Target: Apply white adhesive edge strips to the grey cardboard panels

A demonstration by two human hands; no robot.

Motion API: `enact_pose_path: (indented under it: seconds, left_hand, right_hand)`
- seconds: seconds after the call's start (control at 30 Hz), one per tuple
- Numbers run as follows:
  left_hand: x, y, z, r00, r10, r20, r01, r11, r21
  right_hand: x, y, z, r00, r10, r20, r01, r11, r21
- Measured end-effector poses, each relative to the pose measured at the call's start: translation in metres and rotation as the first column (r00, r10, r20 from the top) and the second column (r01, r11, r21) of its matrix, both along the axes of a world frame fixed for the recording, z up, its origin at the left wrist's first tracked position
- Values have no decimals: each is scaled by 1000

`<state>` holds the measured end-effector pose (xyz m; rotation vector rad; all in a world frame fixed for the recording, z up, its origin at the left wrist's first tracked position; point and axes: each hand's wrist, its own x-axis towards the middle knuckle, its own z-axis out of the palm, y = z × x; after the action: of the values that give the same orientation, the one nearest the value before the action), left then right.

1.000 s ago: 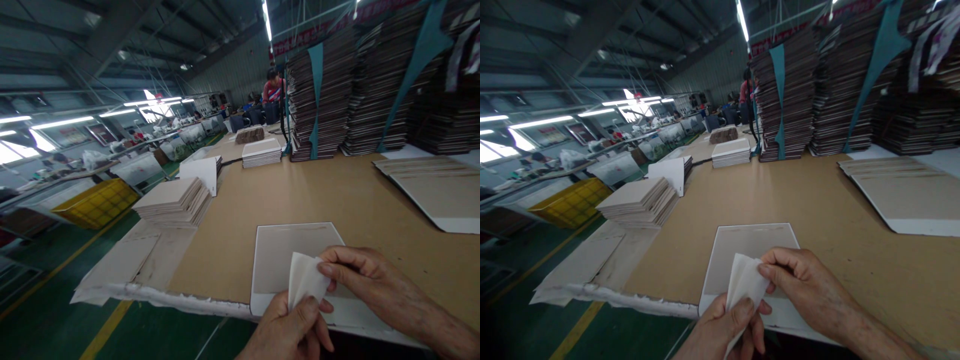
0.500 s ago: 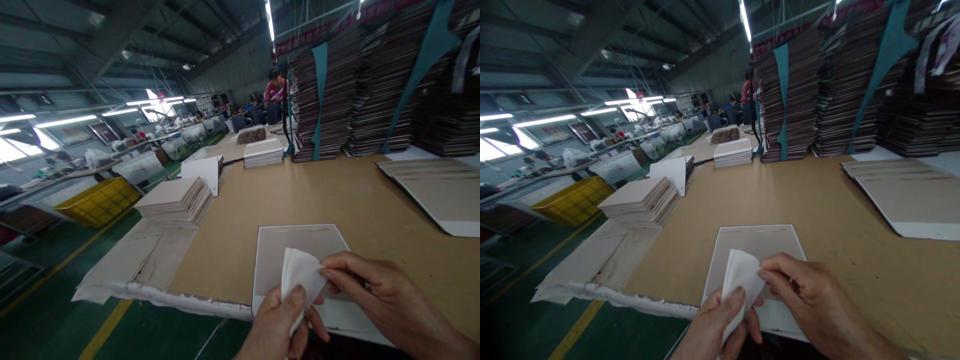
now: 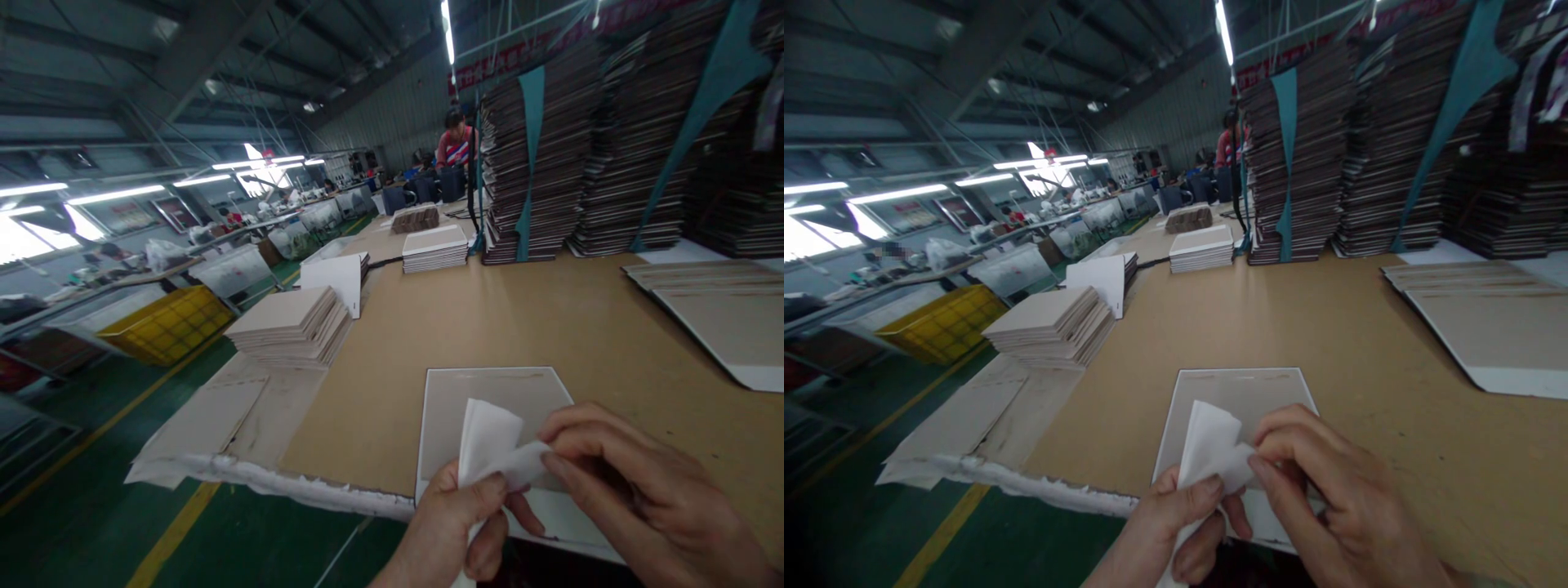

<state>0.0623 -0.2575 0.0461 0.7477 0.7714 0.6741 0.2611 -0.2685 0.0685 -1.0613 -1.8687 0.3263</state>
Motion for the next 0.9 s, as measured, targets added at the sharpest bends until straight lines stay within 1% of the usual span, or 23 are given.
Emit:
enact_pose_path:
  seconds: [0.03, 0.1, 0.17, 0.27, 0.37, 0.43, 0.5, 0.57, 0.6, 0.7, 0.83, 0.87, 0.9]
  left_hand:
    - [-2, 0, 3, 1000, -4, -7, 4, 1000, -13]
    - [-5, 1, 7, 1000, 3, -29, -3, 1000, -31]
    - [-10, 1, 8, 997, 68, -44, -70, 996, -49]
    - [-17, 2, 7, 977, 203, -71, -207, 976, -64]
    - [-26, 5, 9, 952, 291, -91, -295, 955, -34]
    - [-31, 7, 13, 937, 334, -103, -337, 942, -9]
    - [-35, 10, 17, 928, 351, -122, -352, 936, 12]
    - [-38, 14, 19, 918, 371, -142, -371, 928, 24]
    - [-40, 16, 19, 910, 384, -154, -385, 922, 24]
    - [-42, 22, 17, 893, 407, -190, -411, 911, 20]
    - [-42, 30, 16, 885, 408, -224, -415, 910, 18]
    - [-42, 32, 16, 881, 413, -231, -422, 907, 15]
    - [-42, 35, 16, 876, 418, -239, -428, 904, 14]
  right_hand:
    - [2, 0, -1, 998, -49, -41, 46, 997, -68]
    - [6, 1, -4, 978, -151, -143, 120, 971, -206]
    - [12, 3, -8, 937, -236, -259, 147, 935, -324]
    - [23, 7, -14, 891, -298, -342, 115, 877, -466]
    - [30, 13, -17, 857, -344, -384, 57, 803, -594]
    - [33, 18, -18, 788, -429, -442, 15, 730, -683]
    - [36, 22, -21, 709, -512, -485, -44, 654, -755]
    - [42, 24, -27, 674, -561, -481, -82, 590, -803]
    - [46, 24, -31, 680, -566, -466, -96, 562, -822]
    - [60, 23, -45, 733, -543, -410, -109, 501, -858]
    - [72, 22, -54, 780, -502, -373, -129, 454, -882]
    - [73, 23, -55, 802, -486, -348, -97, 468, -878]
    - [75, 25, -56, 822, -480, -307, -23, 510, -860]
